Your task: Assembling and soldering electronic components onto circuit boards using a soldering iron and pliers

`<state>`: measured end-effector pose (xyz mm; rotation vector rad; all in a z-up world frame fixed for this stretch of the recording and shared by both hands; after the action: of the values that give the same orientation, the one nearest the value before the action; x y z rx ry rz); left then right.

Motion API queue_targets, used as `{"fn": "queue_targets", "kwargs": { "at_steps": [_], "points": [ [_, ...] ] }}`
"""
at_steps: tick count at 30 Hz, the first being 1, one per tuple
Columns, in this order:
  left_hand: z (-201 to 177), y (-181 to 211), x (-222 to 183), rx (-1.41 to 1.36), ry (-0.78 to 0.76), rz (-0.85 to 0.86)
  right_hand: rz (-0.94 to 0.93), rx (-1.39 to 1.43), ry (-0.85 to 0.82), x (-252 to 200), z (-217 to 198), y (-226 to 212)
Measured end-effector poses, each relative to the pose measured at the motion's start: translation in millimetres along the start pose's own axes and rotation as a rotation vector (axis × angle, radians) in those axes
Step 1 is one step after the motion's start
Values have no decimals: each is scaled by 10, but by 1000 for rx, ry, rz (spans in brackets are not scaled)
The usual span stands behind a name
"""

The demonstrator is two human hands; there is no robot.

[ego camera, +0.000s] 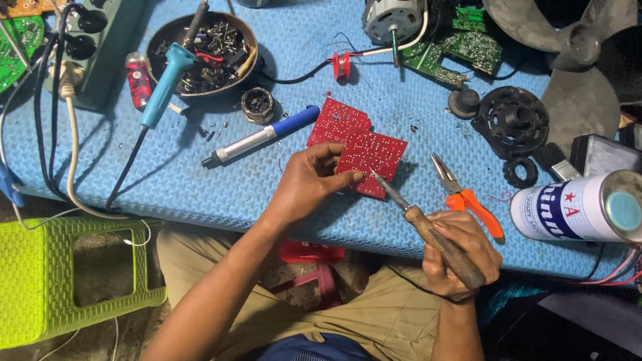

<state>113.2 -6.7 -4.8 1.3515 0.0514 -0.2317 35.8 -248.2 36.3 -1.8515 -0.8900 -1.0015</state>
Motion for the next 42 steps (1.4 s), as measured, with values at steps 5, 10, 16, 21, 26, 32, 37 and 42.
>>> {"fn": "queue_targets", "kwargs": {
  "at_steps": [5,10,16,21,26,32,37,42],
  "points": [
    [-8,12,-21,-6,-18,26,12,16,7,-27,-7,13],
    [0,33,-23,-35,-33,14,17,18,12,-38,-13,21],
    [-8,-52,5,-17,9,-18,32,19,14,-33,-1,18],
    [4,-76,16,-52,30,-18,37,-25,9,-45,-9,9],
    [-8,-68,13,89,67,10,47,20,-18,-4,9,-13],
    [-5,-37,-4,88,46,9,1,19,-27,16,26,-3],
    [0,-47,3,65,37,7,20,16,-43,43,33,-25],
    [-8,-129,44,23,34,22,30,22,-37,48,37,20]
  ]
}}
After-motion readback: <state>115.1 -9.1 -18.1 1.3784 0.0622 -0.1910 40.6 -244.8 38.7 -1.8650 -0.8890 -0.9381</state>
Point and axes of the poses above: each hand's wrist, its own x-axis towards the middle knuckle, its own z-axis out of the palm, y = z × x, the point moved 4 cm from there along x, towards the middle knuckle, and after that the axes turned 8 degrees about -z, right-handed, at the moved point
